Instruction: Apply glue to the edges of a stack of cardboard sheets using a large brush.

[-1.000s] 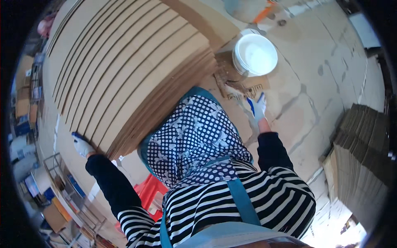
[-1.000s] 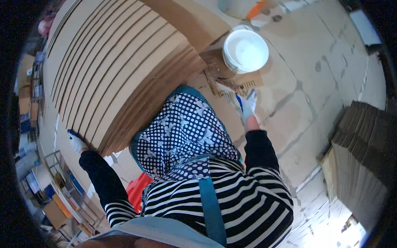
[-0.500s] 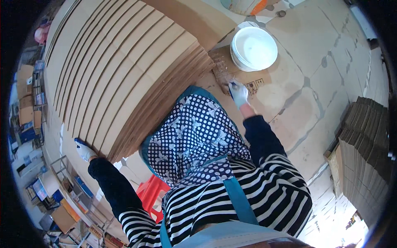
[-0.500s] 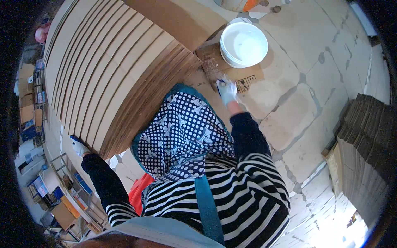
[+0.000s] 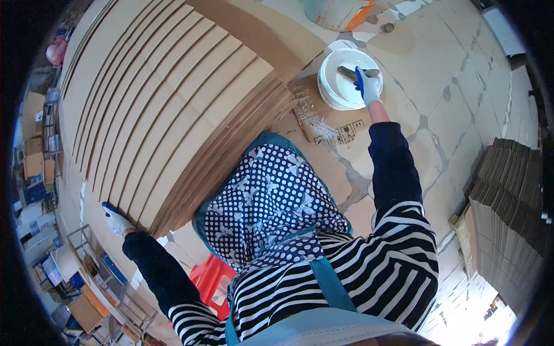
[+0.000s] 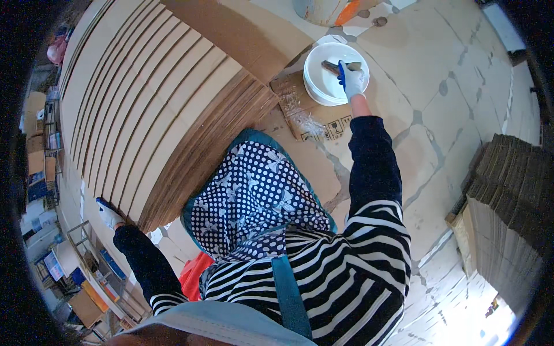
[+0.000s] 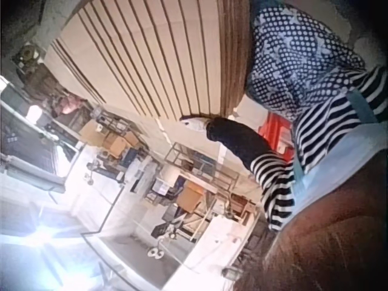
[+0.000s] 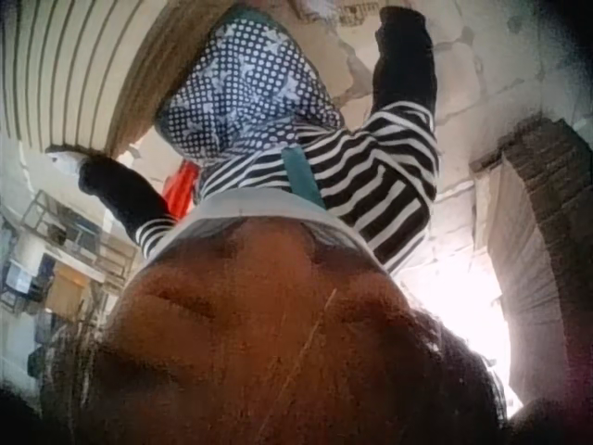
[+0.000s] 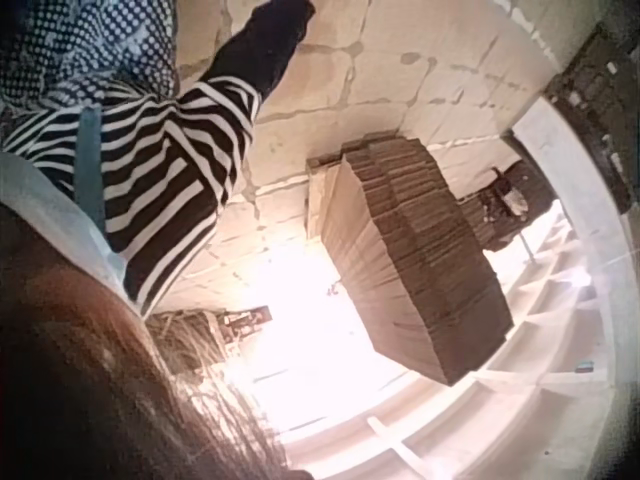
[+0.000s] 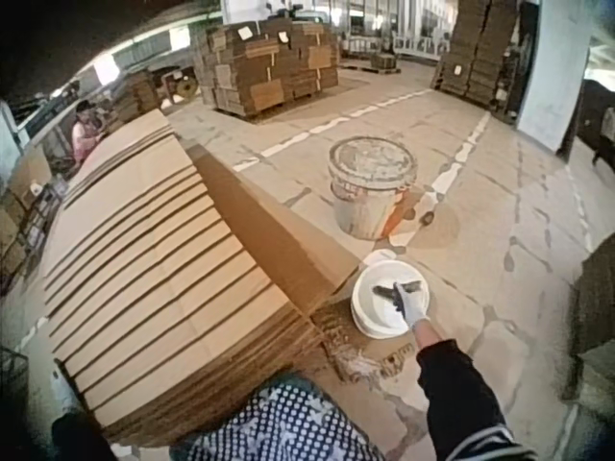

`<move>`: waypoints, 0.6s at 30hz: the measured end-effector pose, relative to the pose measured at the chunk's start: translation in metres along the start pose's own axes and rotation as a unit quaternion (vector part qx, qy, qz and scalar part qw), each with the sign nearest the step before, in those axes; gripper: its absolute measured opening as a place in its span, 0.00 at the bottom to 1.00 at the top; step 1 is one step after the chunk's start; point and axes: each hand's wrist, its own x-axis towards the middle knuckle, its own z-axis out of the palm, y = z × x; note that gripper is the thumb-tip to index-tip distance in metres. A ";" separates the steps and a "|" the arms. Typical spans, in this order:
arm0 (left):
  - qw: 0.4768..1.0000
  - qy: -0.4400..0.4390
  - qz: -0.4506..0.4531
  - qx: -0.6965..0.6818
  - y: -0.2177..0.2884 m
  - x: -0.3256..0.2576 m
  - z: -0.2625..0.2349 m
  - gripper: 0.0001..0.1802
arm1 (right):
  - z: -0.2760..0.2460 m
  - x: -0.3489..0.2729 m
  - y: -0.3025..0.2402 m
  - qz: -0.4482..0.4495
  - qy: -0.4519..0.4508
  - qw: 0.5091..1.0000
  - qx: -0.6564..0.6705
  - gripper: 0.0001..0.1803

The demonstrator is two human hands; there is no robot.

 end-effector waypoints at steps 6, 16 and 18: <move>0.999 0.020 0.042 0.006 -0.008 0.005 0.008 0.34 | 0.017 0.025 0.040 0.039 -0.089 0.995 -0.011 0.17; 1.000 -0.018 0.019 0.000 -0.009 0.007 0.015 0.33 | -0.055 0.021 0.000 0.204 -0.114 0.927 0.293 0.17; 0.999 -0.017 0.034 -0.025 -0.024 0.021 0.021 0.32 | -0.067 0.025 -0.001 0.316 -0.171 0.863 0.354 0.19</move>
